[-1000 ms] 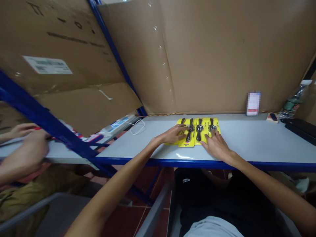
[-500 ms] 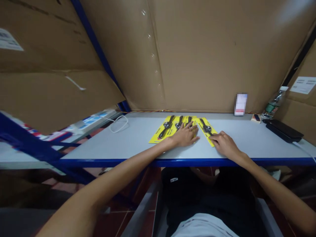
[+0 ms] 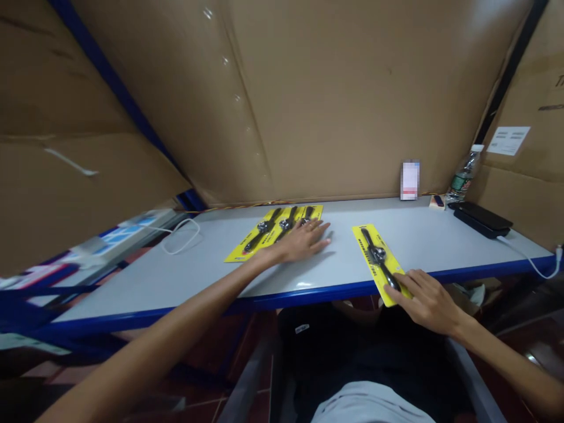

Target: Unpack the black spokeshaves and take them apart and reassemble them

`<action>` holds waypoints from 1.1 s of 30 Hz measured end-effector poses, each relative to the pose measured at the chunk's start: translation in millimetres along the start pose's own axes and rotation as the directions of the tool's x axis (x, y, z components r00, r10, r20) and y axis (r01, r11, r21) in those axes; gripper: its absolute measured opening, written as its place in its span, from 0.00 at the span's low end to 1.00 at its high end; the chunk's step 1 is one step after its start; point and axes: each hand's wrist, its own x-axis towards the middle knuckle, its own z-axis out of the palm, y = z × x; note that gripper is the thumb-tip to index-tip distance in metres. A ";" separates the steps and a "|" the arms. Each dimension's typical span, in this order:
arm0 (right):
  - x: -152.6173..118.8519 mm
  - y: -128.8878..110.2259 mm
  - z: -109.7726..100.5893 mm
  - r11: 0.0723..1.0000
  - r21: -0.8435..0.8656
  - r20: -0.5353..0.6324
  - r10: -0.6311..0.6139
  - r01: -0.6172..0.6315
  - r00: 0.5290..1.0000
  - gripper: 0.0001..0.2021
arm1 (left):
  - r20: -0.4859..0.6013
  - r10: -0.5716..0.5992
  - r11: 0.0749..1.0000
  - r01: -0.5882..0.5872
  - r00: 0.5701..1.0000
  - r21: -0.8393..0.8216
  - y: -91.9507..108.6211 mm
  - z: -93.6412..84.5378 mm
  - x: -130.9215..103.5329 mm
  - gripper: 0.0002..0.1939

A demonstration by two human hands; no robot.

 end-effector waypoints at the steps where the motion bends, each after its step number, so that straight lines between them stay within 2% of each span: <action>1: -2.2 -1.8 -1.8 1.000 0.005 -0.046 -0.019 0.019 0.999 0.20 | -0.029 0.044 0.998 -0.045 0.999 -0.031 15.2 -0.4 -6.5 0.36; 3: -1.6 -5.6 -9.7 1.000 0.021 -0.126 0.009 -0.006 0.992 0.18 | -0.130 0.135 0.986 -0.146 0.982 -0.078 48.9 -0.2 -23.3 0.33; 5: 5.7 -7.2 -22.8 0.989 0.085 -0.203 0.136 -0.121 0.970 0.15 | -0.231 0.182 0.965 -0.219 0.956 -0.146 77.0 0.4 -39.3 0.27; 6: 11.5 -5.8 -30.5 0.968 0.143 -0.236 0.235 -0.206 0.943 0.13 | -0.254 0.187 0.955 -0.236 0.949 -0.179 85.8 0.4 -44.5 0.26; 8: 26.3 3.0 -46.6 0.883 0.260 -0.300 0.458 -0.391 0.837 0.08 | -0.297 0.136 0.946 -0.213 0.945 -0.243 90.0 -0.8 -46.0 0.26; 10: 44.0 21.0 -61.3 0.742 0.380 -0.339 0.668 -0.553 0.663 0.08 | -0.352 0.053 0.939 -0.167 0.935 -0.301 79.7 -5.4 -35.0 0.28; 11: 53.6 33.0 -67.6 0.667 0.462 -0.309 0.739 -0.585 0.599 0.10 | -0.381 0.017 0.930 -0.154 0.925 -0.334 71.9 -9.6 -25.9 0.29; 12: 63.6 46.7 -72.8 0.603 0.552 -0.252 0.779 -0.576 0.574 0.11 | -0.391 -0.006 0.912 -0.155 0.921 -0.379 64.1 -15.1 -15.6 0.31; 13: 73.9 61.2 -76.6 0.544 0.644 -0.179 0.791 -0.538 0.586 0.12 | -0.374 -0.025 0.881 -0.156 0.927 -0.446 57.7 -21.7 -5.1 0.32; 14: 84.4 76.0 -78.8 0.487 0.723 -0.107 0.779 -0.489 0.618 0.12 | -0.298 -0.023 0.829 -0.149 0.954 -0.539 53.6 -28.8 4.6 0.33; 15: 94.8 90.4 -79.2 0.419 0.782 -0.024 0.759 -0.461 0.651 0.13 | -0.162 0.028 0.753 -0.127 0.986 -0.646 52.4 -35.7 13.0 0.33; 16: 104.9 103.6 -77.5 0.348 0.826 0.054 0.735 -0.443 0.676 0.14 | -0.018 0.109 0.665 -0.086 0.994 -0.742 54.3 -41.7 19.4 0.33; 18: 122.3 124.7 -68.5 0.208 0.868 0.212 0.667 -0.451 0.714 0.15 | 0.176 0.244 0.461 0.046 0.954 -0.886 65.9 -48.5 26.2 0.35; 20: 134.2 137.2 -53.4 0.099 0.878 0.316 0.616 -0.468 0.722 0.16 | 0.266 0.340 0.246 0.187 0.902 -0.951 83.3 -47.0 27.5 0.40; 22: 140.3 141.9 -35.3 0.015 0.873 0.387 0.589 -0.488 0.709 0.17 | 0.276 0.402 0.029 0.290 0.873 -0.957 99.4 -38.5 28.0 0.46; 24: 142.5 141.5 -16.8 -0.049 0.856 0.447 0.573 -0.515 0.688 0.18 | 0.275 0.444 -0.141 0.370 0.853 -0.918 109.3 -27.4 32.1 0.45; 25: 142.9 140.4 -7.9 -0.076 0.843 0.477 0.565 -0.533 0.674 0.19 | 0.283 0.457 -0.198 0.406 0.844 -0.892 111.7 -22.5 36.0 0.43; 27: 143.7 138.8 8.5 -0.120 0.821 0.520 0.559 -0.558 0.646 0.20 | 0.273 0.443 -0.297 0.427 0.854 -0.854 112.0 -16.0 47.3 0.41; 30: 145.1 140.5 28.4 -0.152 0.814 0.532 0.581 -0.561 0.615 0.21 | 0.194 0.363 -0.417 0.345 0.911 -0.841 105.9 -15.8 66.8 0.40; 32: 145.2 141.5 35.8 -0.103 0.792 0.514 0.644 -0.602 0.566 0.20 | 0.172 0.319 -0.442 0.307 0.932 -0.843 99.2 -18.8 76.7 0.38; 33: 144.6 139.7 36.7 -0.040 0.771 0.474 0.703 -0.635 0.531 0.19 | 0.172 0.296 -0.445 0.296 0.939 -0.845 95.2 -20.0 80.0 0.37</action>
